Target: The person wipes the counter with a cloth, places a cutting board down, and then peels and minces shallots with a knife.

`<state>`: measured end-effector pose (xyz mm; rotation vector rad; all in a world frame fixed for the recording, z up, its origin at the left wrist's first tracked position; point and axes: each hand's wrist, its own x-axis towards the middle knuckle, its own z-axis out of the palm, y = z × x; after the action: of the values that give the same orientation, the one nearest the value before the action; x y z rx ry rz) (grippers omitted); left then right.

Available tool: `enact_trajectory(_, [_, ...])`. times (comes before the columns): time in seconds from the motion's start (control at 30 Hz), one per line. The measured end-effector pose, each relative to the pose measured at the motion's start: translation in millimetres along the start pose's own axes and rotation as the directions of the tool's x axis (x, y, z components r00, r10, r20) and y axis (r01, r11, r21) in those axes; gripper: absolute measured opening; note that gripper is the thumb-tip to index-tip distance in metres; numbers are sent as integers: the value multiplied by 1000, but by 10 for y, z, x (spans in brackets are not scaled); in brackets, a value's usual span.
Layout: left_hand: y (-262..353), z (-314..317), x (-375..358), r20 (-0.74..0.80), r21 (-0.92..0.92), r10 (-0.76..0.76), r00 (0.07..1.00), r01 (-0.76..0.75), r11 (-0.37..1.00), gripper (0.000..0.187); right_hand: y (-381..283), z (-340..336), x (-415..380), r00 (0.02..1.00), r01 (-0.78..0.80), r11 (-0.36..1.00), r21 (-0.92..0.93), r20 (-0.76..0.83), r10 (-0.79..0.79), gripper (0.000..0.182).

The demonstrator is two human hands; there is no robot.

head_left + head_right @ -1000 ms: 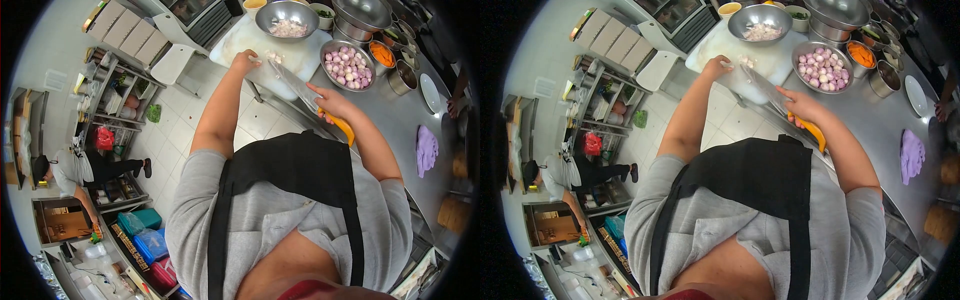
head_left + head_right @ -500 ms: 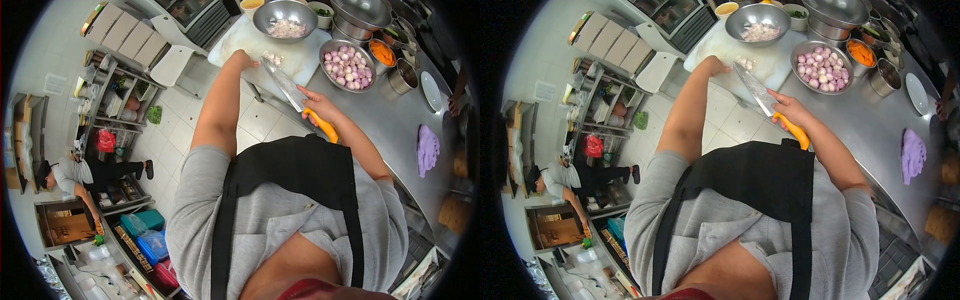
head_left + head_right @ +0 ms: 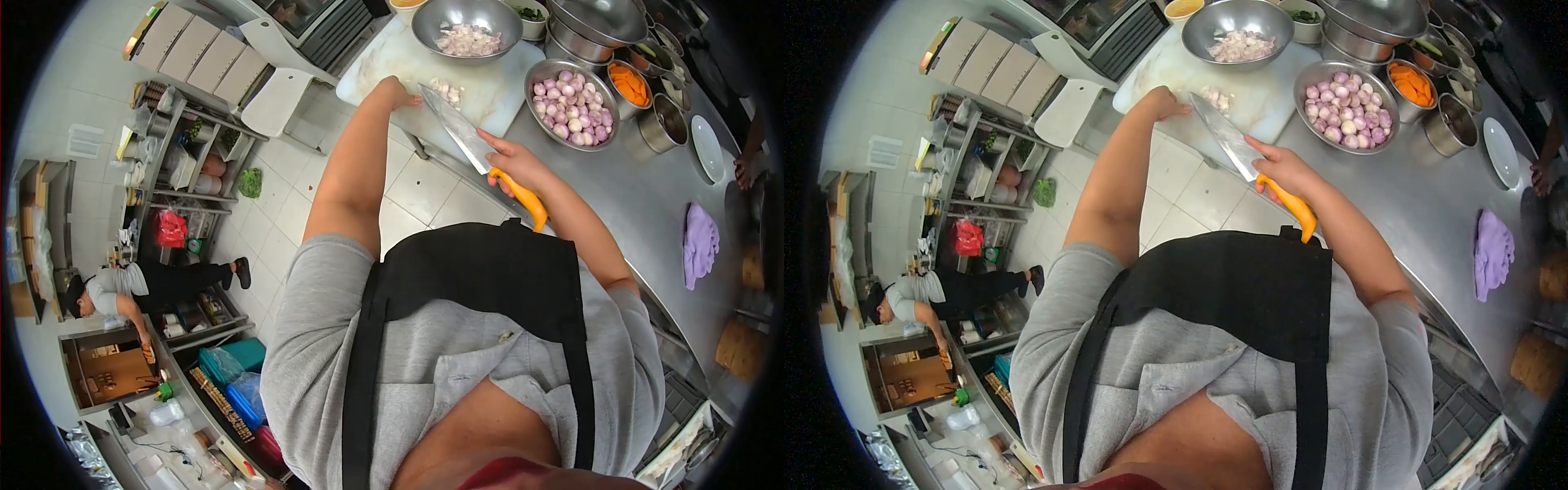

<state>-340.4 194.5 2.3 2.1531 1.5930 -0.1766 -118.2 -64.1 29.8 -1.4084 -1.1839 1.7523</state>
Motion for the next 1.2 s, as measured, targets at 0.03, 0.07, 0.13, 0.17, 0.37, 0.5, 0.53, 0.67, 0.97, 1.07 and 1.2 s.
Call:
enact_trajectory(0.03, [-3, 9, -16, -14, -43, -13, 1000, 13, 999, 64, 0, -3, 9, 1000, 0, 1000, -2, 2, 0, 55])
enact_trajectory(0.07, [-11, 29, -42, -15, -45, -17, 1000, 16, 999, 64, 3, -3, 21, 1000, -1, 1000, 2, 4, 1, 55])
enact_trajectory(0.13, [-38, 55, -111, -128, -196, -1, 992, -24, 980, 59, 1, -6, 36, 1000, 0, 1000, 3, 11, 0, 55])
enact_trajectory(0.17, [-54, 64, -134, -131, -198, -4, 991, -22, 980, 59, 5, -31, 26, 1000, -20, 1000, -20, 12, 20, 55])
enact_trajectory(0.37, [-104, 185, -283, -217, -443, 147, 965, -232, 866, 31, 14, -83, 8, 999, -46, 997, -68, 8, 47, 54])
enact_trajectory(0.5, [-59, 188, -322, -242, -495, 123, 962, -232, 838, 26, -13, -101, 2, 998, -66, 994, -86, 6, 67, 54])
enact_trajectory(0.53, [-40, 177, -331, -238, -480, 110, 965, -215, 851, 26, -10, -106, 2, 998, -67, 994, -85, 5, 67, 54])
enact_trajectory(0.67, [-179, 261, -116, -205, -588, 196, 959, -281, 759, 24, 5, -109, 34, 999, -41, 999, -37, 31, 42, 54])
enact_trajectory(0.97, [-15, 56, -173, -36, -481, 37, 999, -50, 875, 24, -20, -87, -20, 999, -50, 999, 17, 18, 50, 56])
enact_trajectory(1.07, [35, -6, -171, -33, -346, 72, 997, -79, 935, 30, 25, -130, 10, 998, -45, 999, 16, 40, 44, 55])
enact_trajectory(1.2, [94, -121, -68, 21, -43, -23, 1000, 24, 999, 54, -13, -150, 31, 998, -58, 998, -24, 34, 58, 54])
